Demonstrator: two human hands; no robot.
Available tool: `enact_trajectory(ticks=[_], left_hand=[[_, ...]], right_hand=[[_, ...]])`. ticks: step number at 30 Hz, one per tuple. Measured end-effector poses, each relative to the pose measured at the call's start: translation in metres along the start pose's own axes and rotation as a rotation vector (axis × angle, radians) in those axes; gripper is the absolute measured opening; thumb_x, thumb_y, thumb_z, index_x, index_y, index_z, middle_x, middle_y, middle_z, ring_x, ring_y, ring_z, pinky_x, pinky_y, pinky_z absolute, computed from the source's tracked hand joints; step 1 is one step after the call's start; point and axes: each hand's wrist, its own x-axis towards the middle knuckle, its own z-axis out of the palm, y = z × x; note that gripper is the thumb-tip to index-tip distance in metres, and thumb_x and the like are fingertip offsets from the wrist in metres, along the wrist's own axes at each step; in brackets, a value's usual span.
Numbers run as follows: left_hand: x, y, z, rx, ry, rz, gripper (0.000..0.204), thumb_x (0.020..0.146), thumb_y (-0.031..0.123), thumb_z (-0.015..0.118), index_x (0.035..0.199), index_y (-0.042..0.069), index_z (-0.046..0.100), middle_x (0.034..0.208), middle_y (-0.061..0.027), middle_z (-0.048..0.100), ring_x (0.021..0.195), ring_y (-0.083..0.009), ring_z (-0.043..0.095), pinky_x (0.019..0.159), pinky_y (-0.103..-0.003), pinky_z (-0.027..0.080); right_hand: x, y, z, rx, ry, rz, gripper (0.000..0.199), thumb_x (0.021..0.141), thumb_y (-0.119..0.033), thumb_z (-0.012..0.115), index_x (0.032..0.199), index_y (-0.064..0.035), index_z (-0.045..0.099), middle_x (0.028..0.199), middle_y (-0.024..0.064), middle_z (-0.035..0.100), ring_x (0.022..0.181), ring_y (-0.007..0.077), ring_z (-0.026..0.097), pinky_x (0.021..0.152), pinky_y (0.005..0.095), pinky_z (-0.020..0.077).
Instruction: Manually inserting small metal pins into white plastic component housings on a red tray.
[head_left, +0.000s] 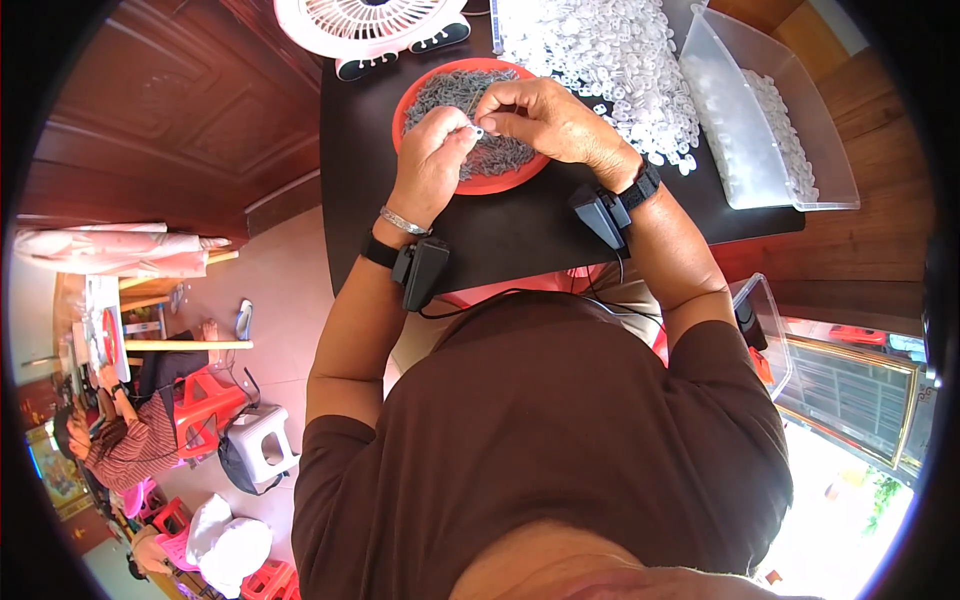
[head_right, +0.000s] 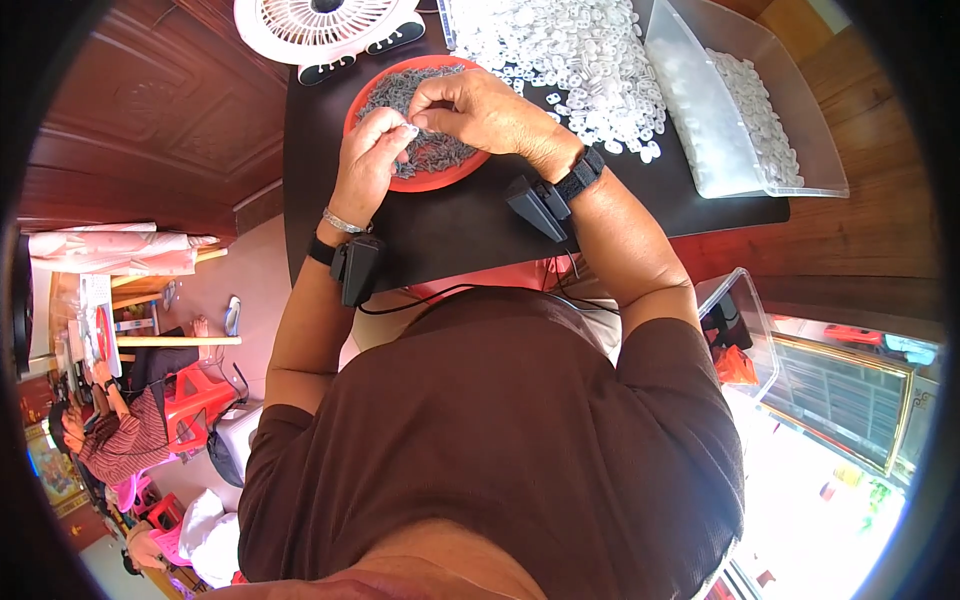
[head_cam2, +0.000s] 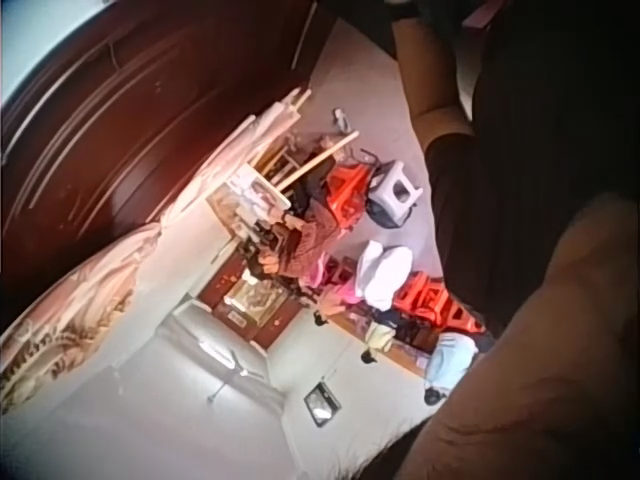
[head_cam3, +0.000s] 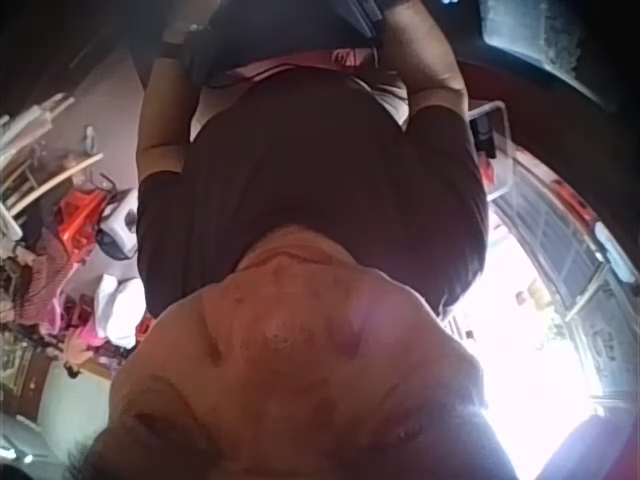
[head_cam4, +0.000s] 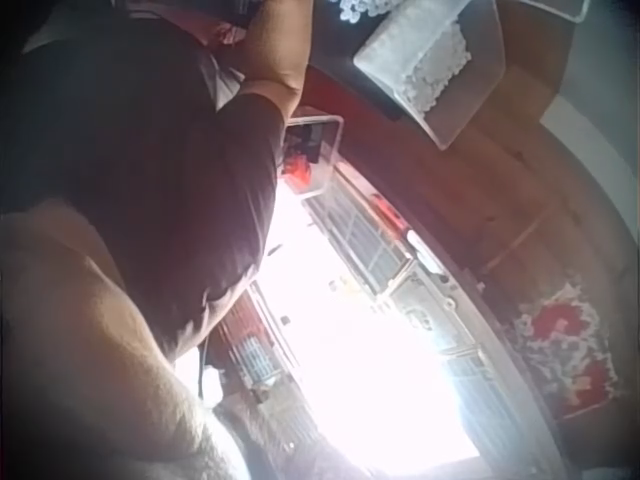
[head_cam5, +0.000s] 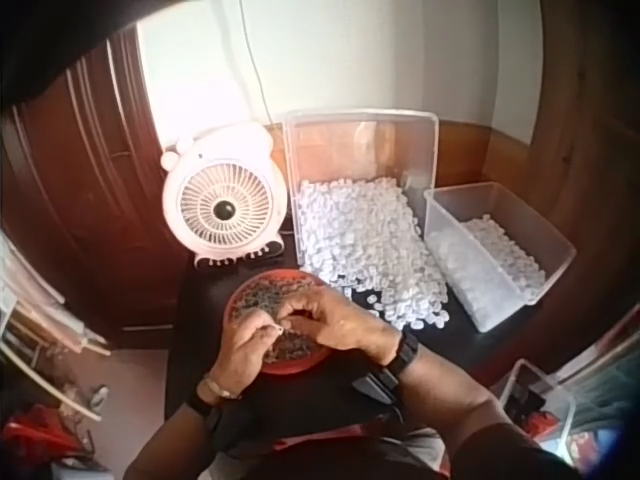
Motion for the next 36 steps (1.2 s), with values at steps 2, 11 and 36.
enact_trajectory(ticks=[2,11,36], left_hand=[[0.0,0.0,0.0,-0.01,-0.005,-0.018,0.012,0.088,0.013,0.055,0.081,0.004,0.057,0.073,0.0011,0.052,0.06,-0.0055,0.048,0.05,-0.02,0.037],[0.0,0.002,0.002,0.057,0.004,0.069,0.01,0.082,0.008,0.056,0.081,-0.001,0.055,0.076,-0.0097,0.051,0.064,-0.0206,0.052,0.06,-0.03,0.042],[0.001,0.002,0.0,0.115,0.055,0.195,0.011,0.087,0.007,0.052,0.081,-0.002,0.053,0.076,-0.0033,0.048,0.062,-0.009,0.049,0.055,-0.023,0.04]], right_hand=[[0.0,-0.003,-0.001,-0.027,0.012,0.014,0.009,0.089,-0.008,0.057,0.091,-0.0004,0.061,0.078,0.0012,0.061,0.076,0.0083,0.053,0.072,0.0247,0.0441],[-0.002,-0.003,-0.001,-0.111,0.031,-0.013,0.01,0.087,-0.01,0.058,0.09,-0.0015,0.061,0.076,0.0029,0.061,0.072,0.0101,0.055,0.069,0.0262,0.0449],[-0.002,0.006,0.0,-0.046,0.015,0.081,0.023,0.092,-0.024,0.056,0.088,-0.0014,0.062,0.069,0.0014,0.057,0.066,0.0095,0.05,0.063,0.026,0.0438]])
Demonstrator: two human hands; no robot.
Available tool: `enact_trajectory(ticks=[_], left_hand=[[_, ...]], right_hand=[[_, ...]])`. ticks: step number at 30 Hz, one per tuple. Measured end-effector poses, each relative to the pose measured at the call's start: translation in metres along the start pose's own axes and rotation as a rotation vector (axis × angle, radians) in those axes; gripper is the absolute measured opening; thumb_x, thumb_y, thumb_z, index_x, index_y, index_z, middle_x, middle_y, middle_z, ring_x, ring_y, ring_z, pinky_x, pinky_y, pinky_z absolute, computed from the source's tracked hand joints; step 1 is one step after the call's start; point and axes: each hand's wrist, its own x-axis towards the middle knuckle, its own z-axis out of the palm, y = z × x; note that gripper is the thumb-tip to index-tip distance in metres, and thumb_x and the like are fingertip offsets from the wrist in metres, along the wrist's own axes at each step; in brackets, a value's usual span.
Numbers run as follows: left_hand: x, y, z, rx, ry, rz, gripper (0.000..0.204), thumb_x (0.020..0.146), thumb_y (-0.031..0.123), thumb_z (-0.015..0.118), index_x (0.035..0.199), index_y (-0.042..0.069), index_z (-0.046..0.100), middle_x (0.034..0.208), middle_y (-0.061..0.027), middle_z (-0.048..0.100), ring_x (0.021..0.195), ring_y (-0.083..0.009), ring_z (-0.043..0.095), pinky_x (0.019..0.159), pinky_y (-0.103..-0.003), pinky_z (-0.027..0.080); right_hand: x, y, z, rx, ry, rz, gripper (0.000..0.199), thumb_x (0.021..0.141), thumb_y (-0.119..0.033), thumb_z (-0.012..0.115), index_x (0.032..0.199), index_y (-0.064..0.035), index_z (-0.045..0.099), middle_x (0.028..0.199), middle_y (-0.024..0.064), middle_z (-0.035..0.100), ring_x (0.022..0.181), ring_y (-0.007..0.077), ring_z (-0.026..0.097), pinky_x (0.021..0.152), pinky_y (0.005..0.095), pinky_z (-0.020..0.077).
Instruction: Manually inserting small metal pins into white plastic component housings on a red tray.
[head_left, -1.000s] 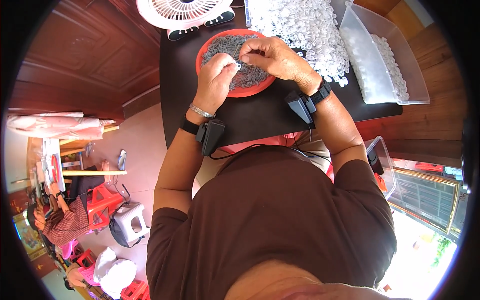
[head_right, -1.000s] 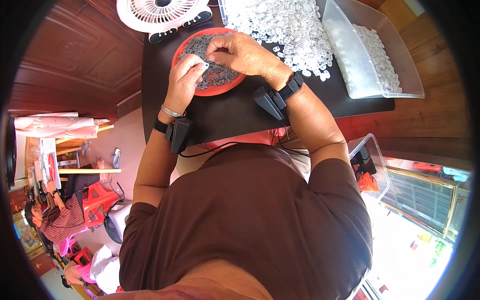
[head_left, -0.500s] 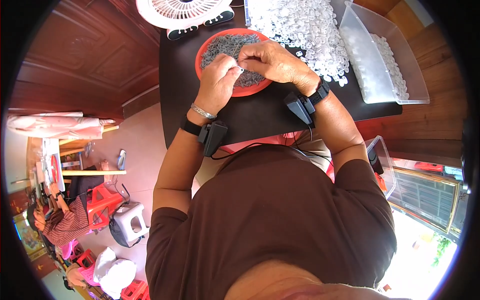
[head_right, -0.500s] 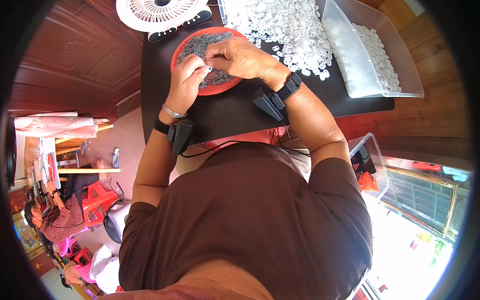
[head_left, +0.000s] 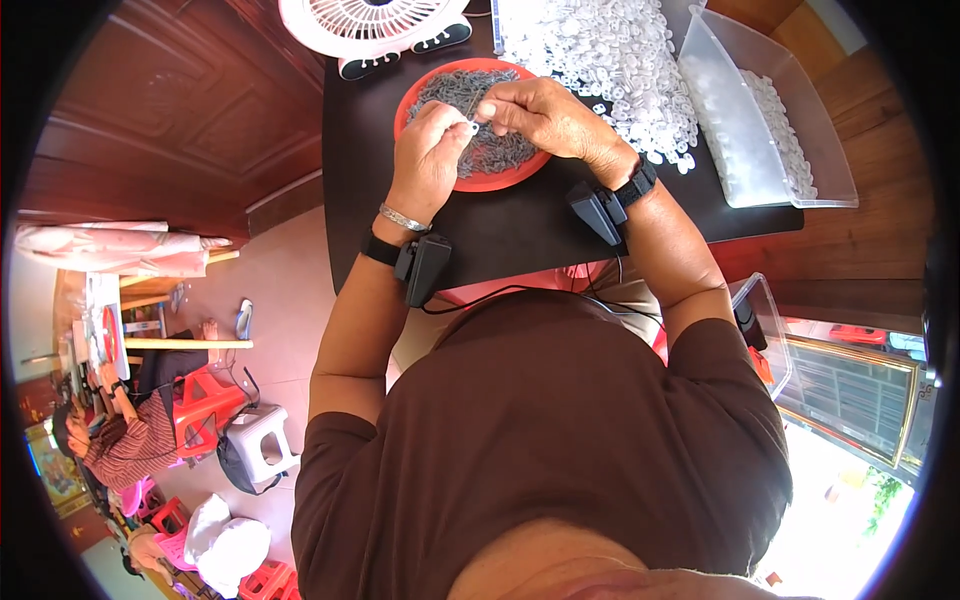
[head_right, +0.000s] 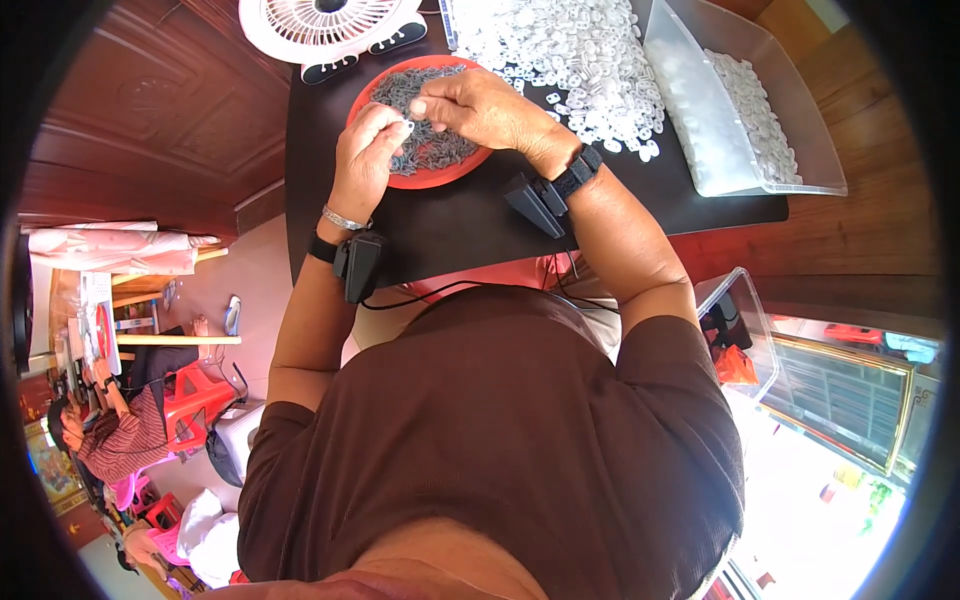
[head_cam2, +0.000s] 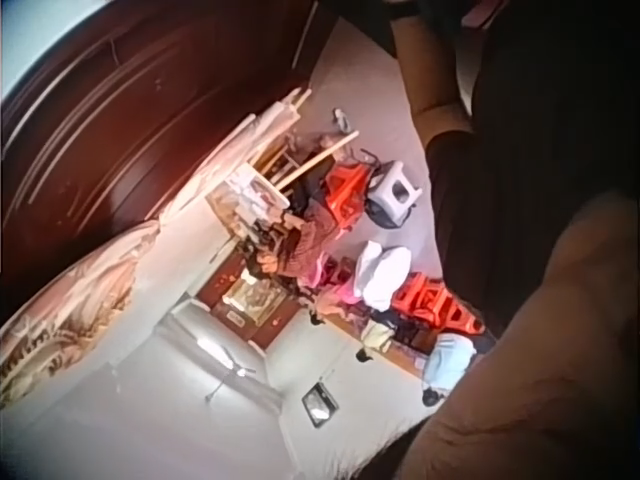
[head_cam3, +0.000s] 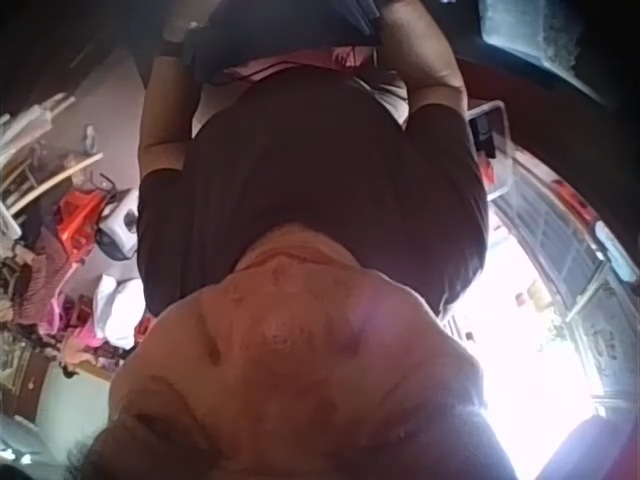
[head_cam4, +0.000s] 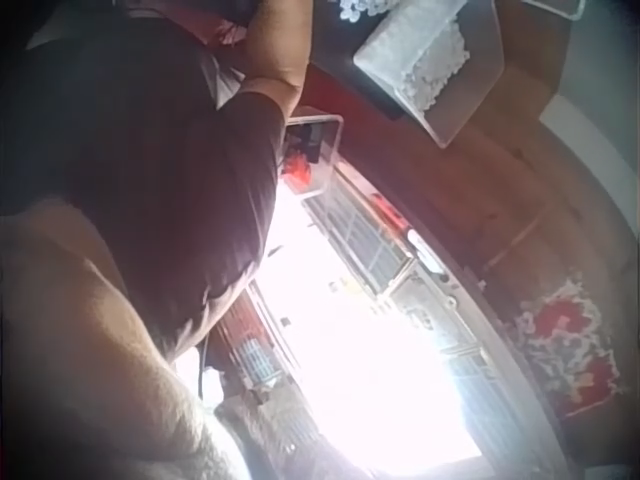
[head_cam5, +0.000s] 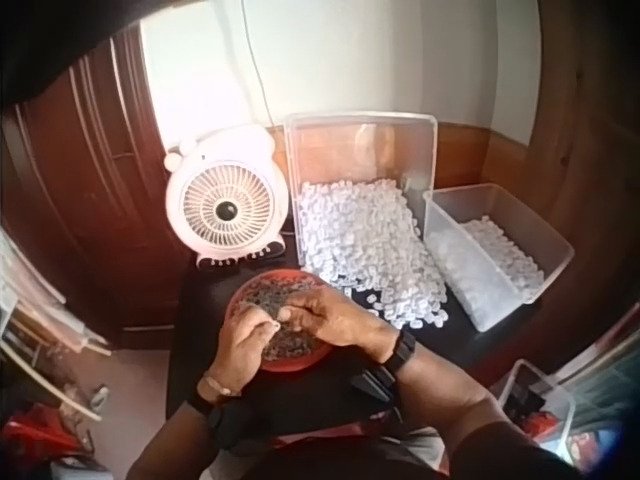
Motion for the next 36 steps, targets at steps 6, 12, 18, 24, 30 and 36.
enact_trajectory(ticks=[6,12,18,24,30,36], left_hand=[[-0.001,-0.001,-0.002,-0.028,0.005,-0.013,0.013,0.088,0.011,0.054,0.081,0.0,0.054,0.077,-0.0018,0.05,0.061,-0.0074,0.05,0.052,-0.021,0.039],[0.0,0.01,0.0,-0.254,-0.015,-0.292,0.012,0.085,0.012,0.056,0.083,0.0,0.053,0.069,-0.0034,0.049,0.061,-0.0104,0.047,0.056,-0.026,0.04],[-0.001,0.004,0.001,-0.179,-0.009,-0.215,0.012,0.086,0.012,0.055,0.082,0.001,0.052,0.069,-0.0029,0.047,0.06,-0.0102,0.046,0.055,-0.026,0.039],[-0.001,-0.002,0.002,-0.144,0.013,-0.159,0.012,0.084,0.011,0.055,0.08,0.0,0.052,0.07,-0.0062,0.046,0.061,-0.0156,0.047,0.057,-0.029,0.039],[-0.001,0.002,0.004,-0.154,-0.03,-0.132,0.014,0.084,0.011,0.055,0.078,-0.001,0.051,0.07,-0.0093,0.047,0.062,-0.0209,0.047,0.06,-0.031,0.04],[-0.003,-0.001,0.001,-0.114,-0.052,-0.09,0.012,0.083,0.008,0.054,0.079,-0.001,0.048,0.073,-0.009,0.044,0.065,-0.0187,0.046,0.06,-0.03,0.039]], right_hand=[[0.001,-0.002,0.007,0.063,-0.064,0.005,0.013,0.087,-0.012,0.062,0.088,0.0005,0.061,0.073,-0.0013,0.058,0.07,0.0061,0.049,0.067,0.023,0.0432],[0.001,-0.001,0.01,0.128,0.011,-0.027,0.011,0.088,-0.01,0.061,0.087,0.001,0.061,0.074,-0.0015,0.058,0.072,0.006,0.049,0.067,0.023,0.043],[0.002,-0.002,0.005,0.105,-0.069,-0.026,0.011,0.088,-0.01,0.061,0.089,0.0007,0.061,0.077,-0.001,0.059,0.074,0.0068,0.051,0.07,0.0234,0.044],[0.0,-0.003,0.003,0.21,0.034,-0.053,0.01,0.089,-0.01,0.06,0.091,-0.0003,0.061,0.081,-0.0004,0.06,0.079,0.0076,0.054,0.074,0.0234,0.0448],[-0.001,-0.001,0.006,0.019,0.046,-0.09,0.008,0.087,-0.008,0.059,0.088,-0.0002,0.059,0.077,0.0011,0.058,0.074,0.0085,0.051,0.069,0.0254,0.0434],[-0.003,-0.01,0.012,-0.213,0.125,-0.206,0.015,0.088,-0.018,0.056,0.085,-0.0041,0.06,0.074,0.0108,0.06,0.07,0.0267,0.058,0.064,0.0337,0.0458]])
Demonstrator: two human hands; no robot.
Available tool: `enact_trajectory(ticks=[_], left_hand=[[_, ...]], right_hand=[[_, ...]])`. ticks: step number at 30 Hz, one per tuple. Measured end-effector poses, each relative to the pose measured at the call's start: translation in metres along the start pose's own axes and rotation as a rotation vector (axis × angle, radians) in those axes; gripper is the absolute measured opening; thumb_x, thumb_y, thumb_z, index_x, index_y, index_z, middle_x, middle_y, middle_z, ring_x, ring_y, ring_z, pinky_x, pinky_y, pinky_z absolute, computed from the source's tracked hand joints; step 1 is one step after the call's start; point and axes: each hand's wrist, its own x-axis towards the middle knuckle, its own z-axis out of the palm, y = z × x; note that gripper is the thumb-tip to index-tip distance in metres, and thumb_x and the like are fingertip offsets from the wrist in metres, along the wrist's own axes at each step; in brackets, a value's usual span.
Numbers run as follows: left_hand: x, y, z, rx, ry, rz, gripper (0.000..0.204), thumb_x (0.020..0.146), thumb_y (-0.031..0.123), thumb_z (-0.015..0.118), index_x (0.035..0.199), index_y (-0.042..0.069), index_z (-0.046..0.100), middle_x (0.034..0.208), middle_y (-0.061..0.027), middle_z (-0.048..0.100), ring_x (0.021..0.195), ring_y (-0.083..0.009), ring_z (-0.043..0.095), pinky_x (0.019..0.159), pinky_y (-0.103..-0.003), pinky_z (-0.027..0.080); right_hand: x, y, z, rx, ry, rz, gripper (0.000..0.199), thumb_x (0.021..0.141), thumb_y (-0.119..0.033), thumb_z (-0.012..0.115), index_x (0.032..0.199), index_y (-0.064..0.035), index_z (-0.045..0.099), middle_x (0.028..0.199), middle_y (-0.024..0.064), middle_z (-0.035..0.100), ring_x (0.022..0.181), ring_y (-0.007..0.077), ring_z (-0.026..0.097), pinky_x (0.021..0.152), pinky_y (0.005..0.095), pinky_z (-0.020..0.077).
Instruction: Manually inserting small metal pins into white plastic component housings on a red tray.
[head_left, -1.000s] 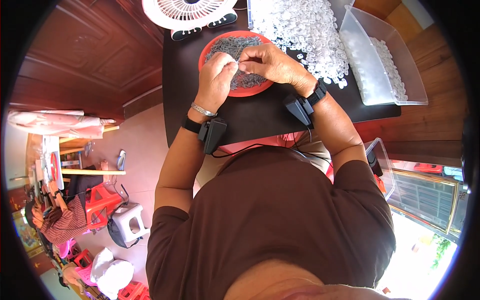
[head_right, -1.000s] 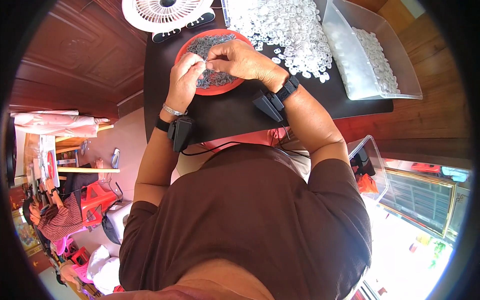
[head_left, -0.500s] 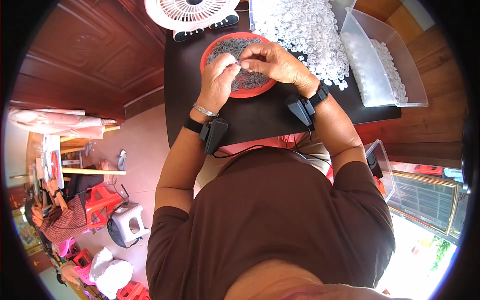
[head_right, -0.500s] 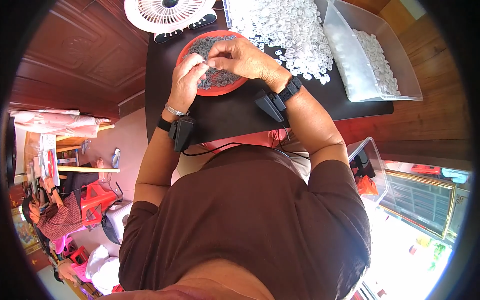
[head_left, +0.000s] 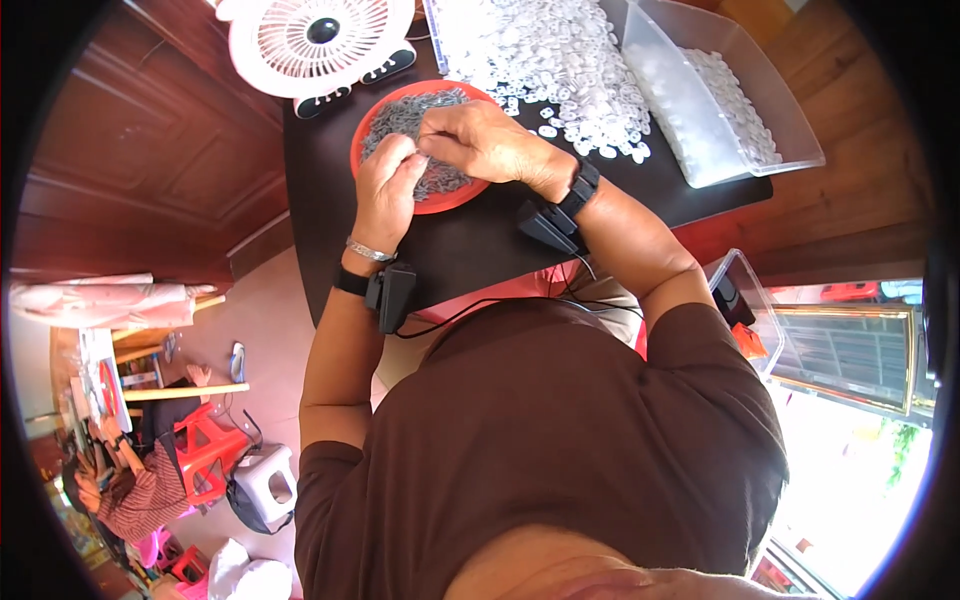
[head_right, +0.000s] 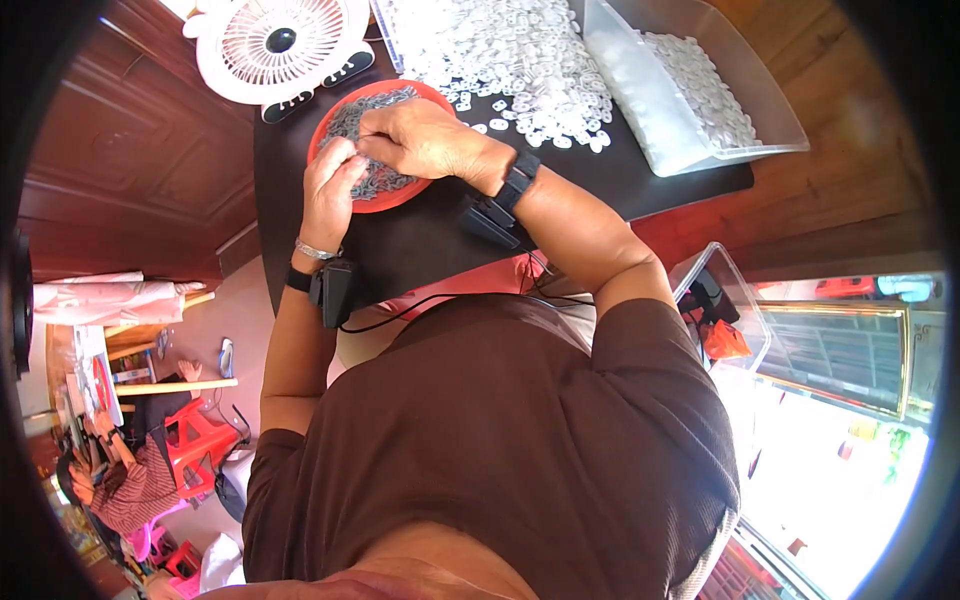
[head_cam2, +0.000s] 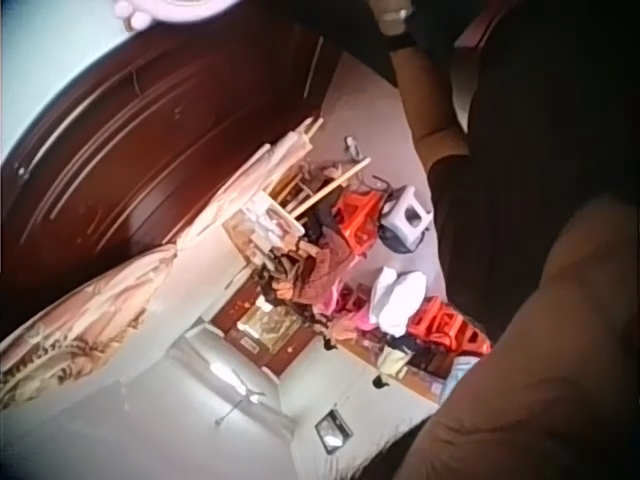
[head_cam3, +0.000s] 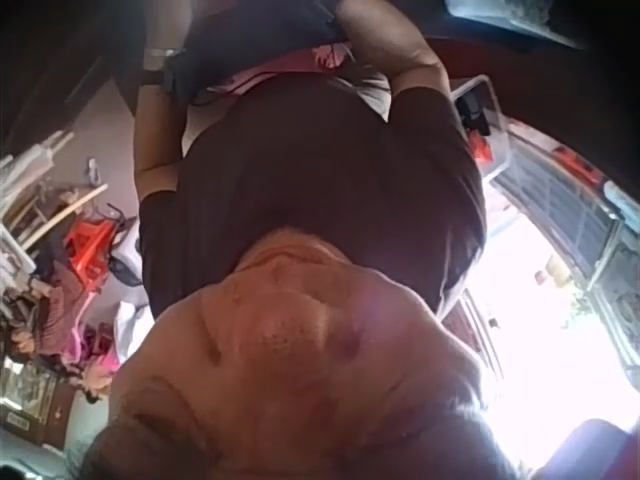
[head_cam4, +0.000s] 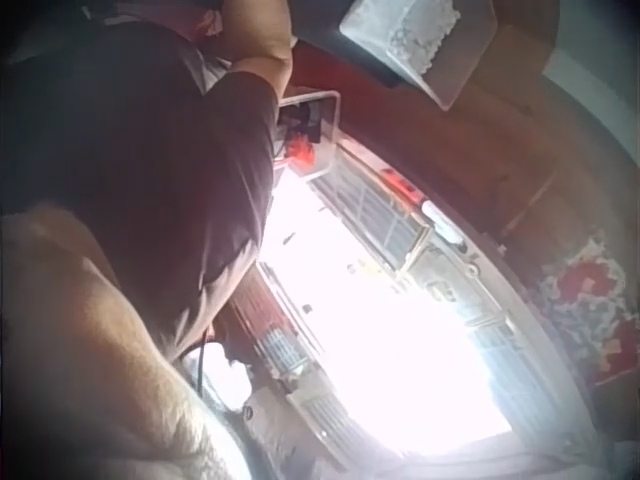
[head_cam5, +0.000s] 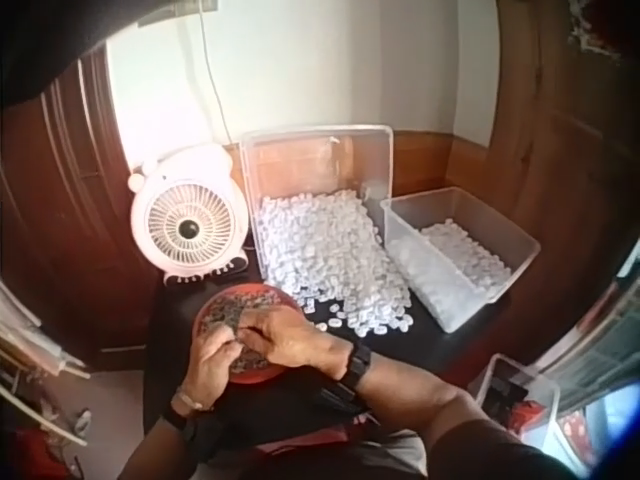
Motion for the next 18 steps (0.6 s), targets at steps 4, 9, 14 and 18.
enact_trajectory(ticks=[4,9,14,18], left_hand=[[0.003,0.004,0.004,0.004,-0.029,0.007,0.011,0.083,0.008,0.055,0.079,-0.001,0.05,0.072,-0.0085,0.044,0.065,-0.0179,0.047,0.061,-0.03,0.039],[0.003,0.0,0.001,-0.098,0.042,-0.097,0.016,0.085,0.012,0.054,0.077,-0.002,0.051,0.069,-0.0047,0.049,0.059,-0.013,0.048,0.057,-0.027,0.04],[0.003,0.009,0.0,-0.157,0.06,-0.134,0.016,0.084,0.013,0.054,0.076,0.0,0.052,0.066,-0.0029,0.05,0.058,-0.0103,0.049,0.055,-0.026,0.039],[0.004,0.007,0.0,-0.131,0.061,-0.106,0.017,0.084,0.014,0.053,0.075,0.0,0.053,0.064,-0.0034,0.051,0.057,-0.0111,0.049,0.054,-0.026,0.039]], right_hand=[[-0.001,0.007,-0.002,-0.039,0.018,0.033,0.023,0.09,-0.025,0.056,0.085,-0.0039,0.061,0.071,0.0105,0.059,0.066,0.0253,0.058,0.062,0.0345,0.046],[0.0,-0.002,-0.033,-0.231,0.203,0.148,0.023,0.088,-0.028,0.061,0.089,-0.0049,0.065,0.066,0.0116,0.061,0.061,0.0251,0.059,0.061,0.0336,0.0477],[-0.026,0.028,-0.08,-0.473,0.107,0.26,0.02,0.083,-0.024,0.061,0.091,-0.0069,0.068,0.079,0.0125,0.067,0.071,0.0261,0.064,0.066,0.0333,0.0492],[-0.055,0.058,-0.082,-0.506,-0.072,0.411,0.022,0.078,-0.025,0.062,0.088,-0.0061,0.067,0.08,0.0113,0.066,0.076,0.0263,0.064,0.069,0.0355,0.0488]])
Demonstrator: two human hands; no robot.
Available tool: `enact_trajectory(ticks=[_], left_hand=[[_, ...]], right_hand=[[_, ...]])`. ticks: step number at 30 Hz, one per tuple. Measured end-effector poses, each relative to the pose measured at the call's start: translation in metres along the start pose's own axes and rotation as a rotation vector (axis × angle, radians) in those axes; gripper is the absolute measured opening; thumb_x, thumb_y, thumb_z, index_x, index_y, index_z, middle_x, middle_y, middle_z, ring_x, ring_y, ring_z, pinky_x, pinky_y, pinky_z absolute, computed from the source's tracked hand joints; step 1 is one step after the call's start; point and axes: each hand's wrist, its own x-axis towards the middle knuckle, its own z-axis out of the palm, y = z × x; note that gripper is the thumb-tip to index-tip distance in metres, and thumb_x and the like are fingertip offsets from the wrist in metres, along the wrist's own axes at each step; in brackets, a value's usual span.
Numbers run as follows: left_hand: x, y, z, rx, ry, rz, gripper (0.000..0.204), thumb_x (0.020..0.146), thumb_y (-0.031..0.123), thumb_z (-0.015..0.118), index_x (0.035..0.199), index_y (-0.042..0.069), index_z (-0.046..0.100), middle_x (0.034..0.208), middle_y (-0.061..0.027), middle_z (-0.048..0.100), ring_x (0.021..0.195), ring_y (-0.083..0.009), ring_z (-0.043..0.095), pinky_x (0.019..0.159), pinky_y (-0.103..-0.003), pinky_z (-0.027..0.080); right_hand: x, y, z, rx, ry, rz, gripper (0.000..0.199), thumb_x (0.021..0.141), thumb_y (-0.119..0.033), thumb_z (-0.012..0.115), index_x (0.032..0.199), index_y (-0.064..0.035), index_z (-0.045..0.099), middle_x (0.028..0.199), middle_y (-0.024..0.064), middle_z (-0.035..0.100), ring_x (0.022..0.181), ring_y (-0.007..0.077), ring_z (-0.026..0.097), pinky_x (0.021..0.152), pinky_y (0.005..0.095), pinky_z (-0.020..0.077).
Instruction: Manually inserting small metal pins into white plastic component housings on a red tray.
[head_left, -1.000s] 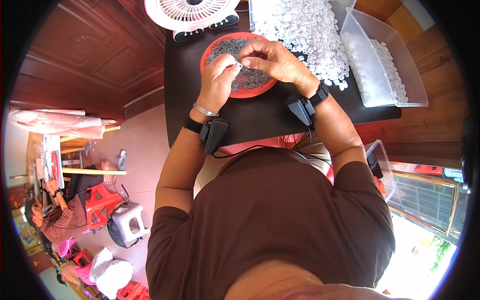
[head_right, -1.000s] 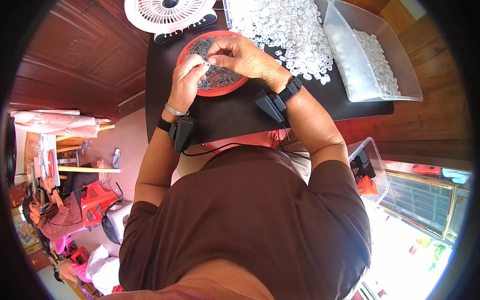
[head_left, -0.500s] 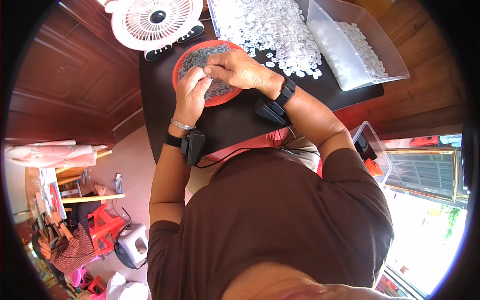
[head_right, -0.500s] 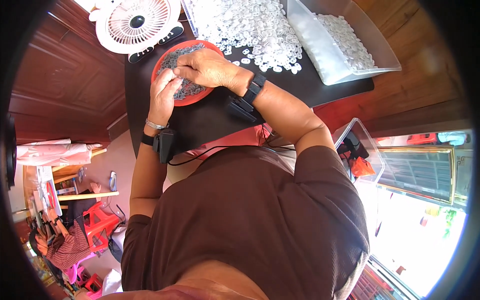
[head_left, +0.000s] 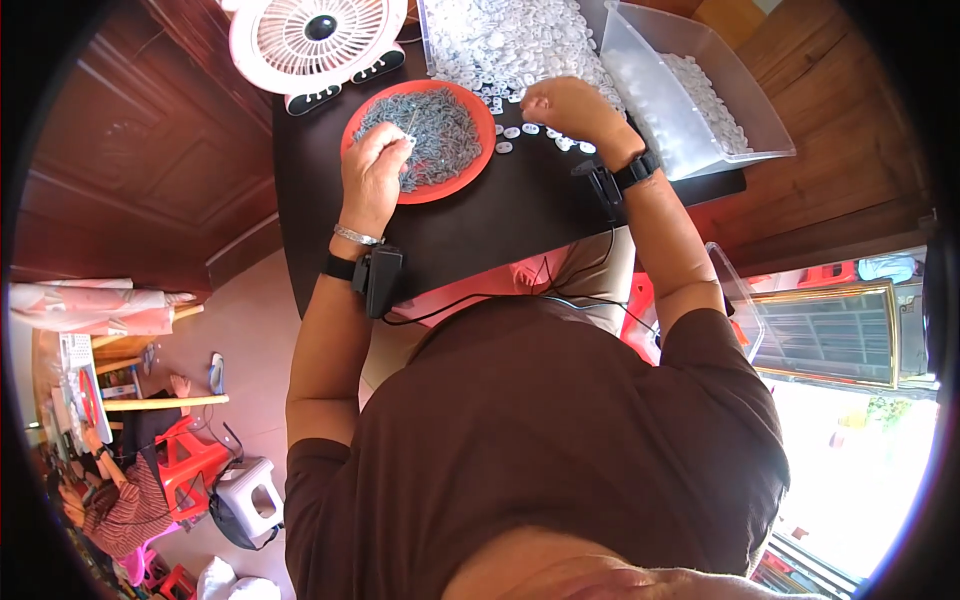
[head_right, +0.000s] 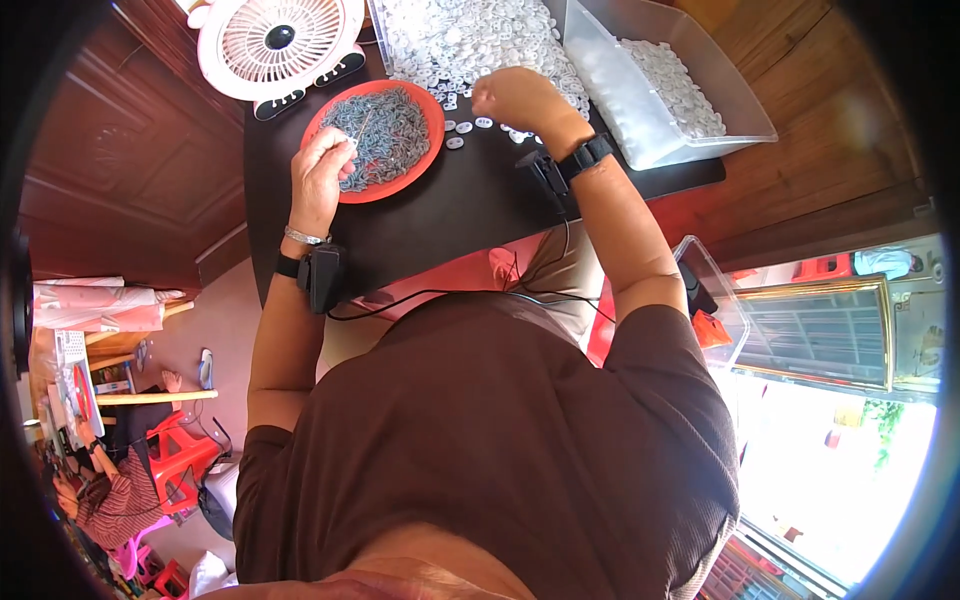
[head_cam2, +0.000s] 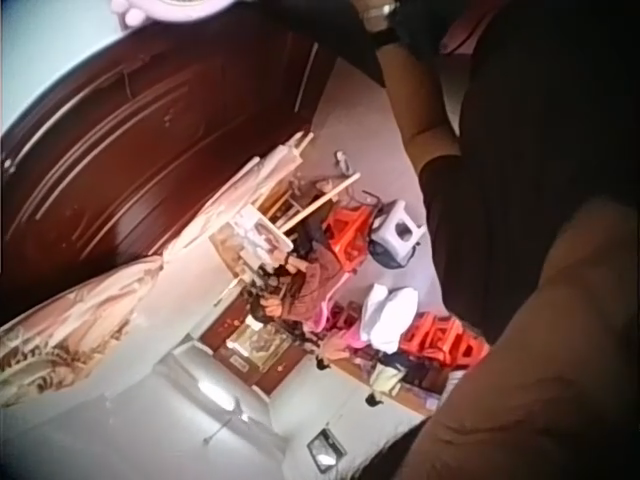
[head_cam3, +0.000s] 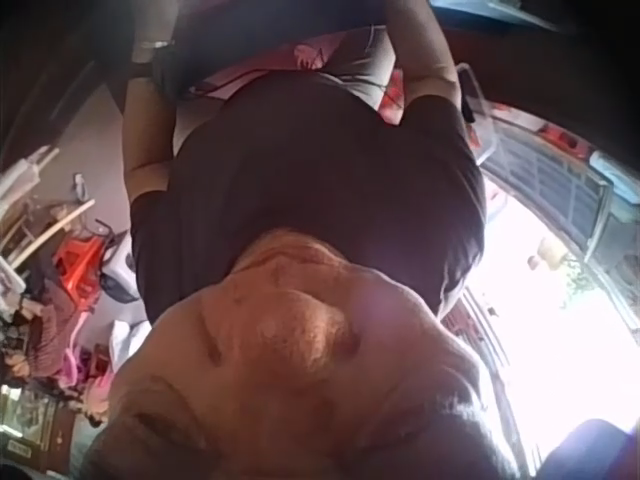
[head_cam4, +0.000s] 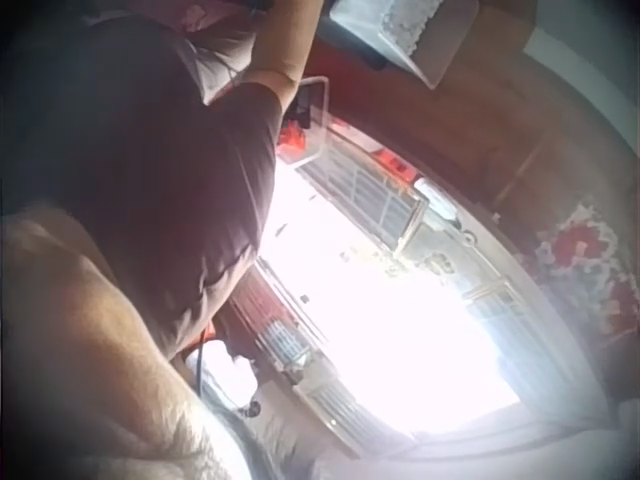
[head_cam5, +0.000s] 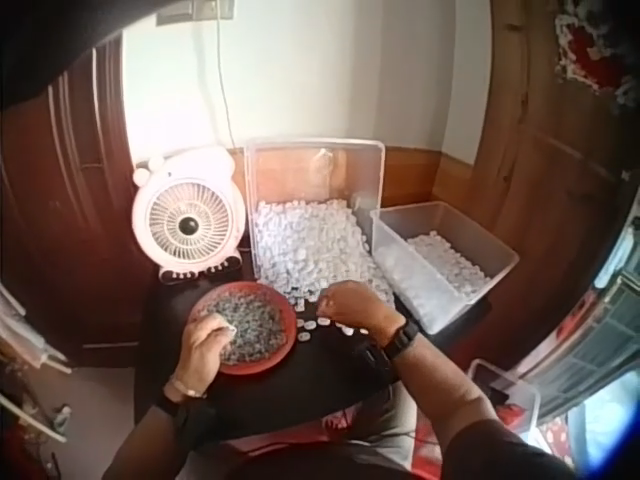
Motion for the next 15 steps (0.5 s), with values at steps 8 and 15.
enact_trajectory(ticks=[8,15], left_hand=[[0.001,-0.002,-0.001,0.024,0.005,0.013,0.015,0.083,0.013,0.053,0.075,0.0,0.054,0.063,-0.0059,0.052,0.055,-0.0126,0.051,0.054,-0.027,0.039],[-0.002,0.004,0.0,-0.066,-0.009,-0.071,0.015,0.083,0.013,0.053,0.075,0.0,0.055,0.065,-0.0024,0.054,0.058,-0.0092,0.051,0.054,-0.024,0.04]], right_hand=[[-0.006,0.009,0.023,-0.164,0.045,0.002,0.019,0.076,-0.022,0.062,0.087,-0.0082,0.067,0.083,0.0101,0.066,0.081,0.0301,0.063,0.072,0.0393,0.0492],[0.007,-0.014,0.015,0.581,-0.072,0.061,0.019,0.086,-0.023,0.063,0.088,-0.0036,0.064,0.072,-0.001,0.061,0.067,0.0085,0.056,0.062,0.0227,0.0453]])
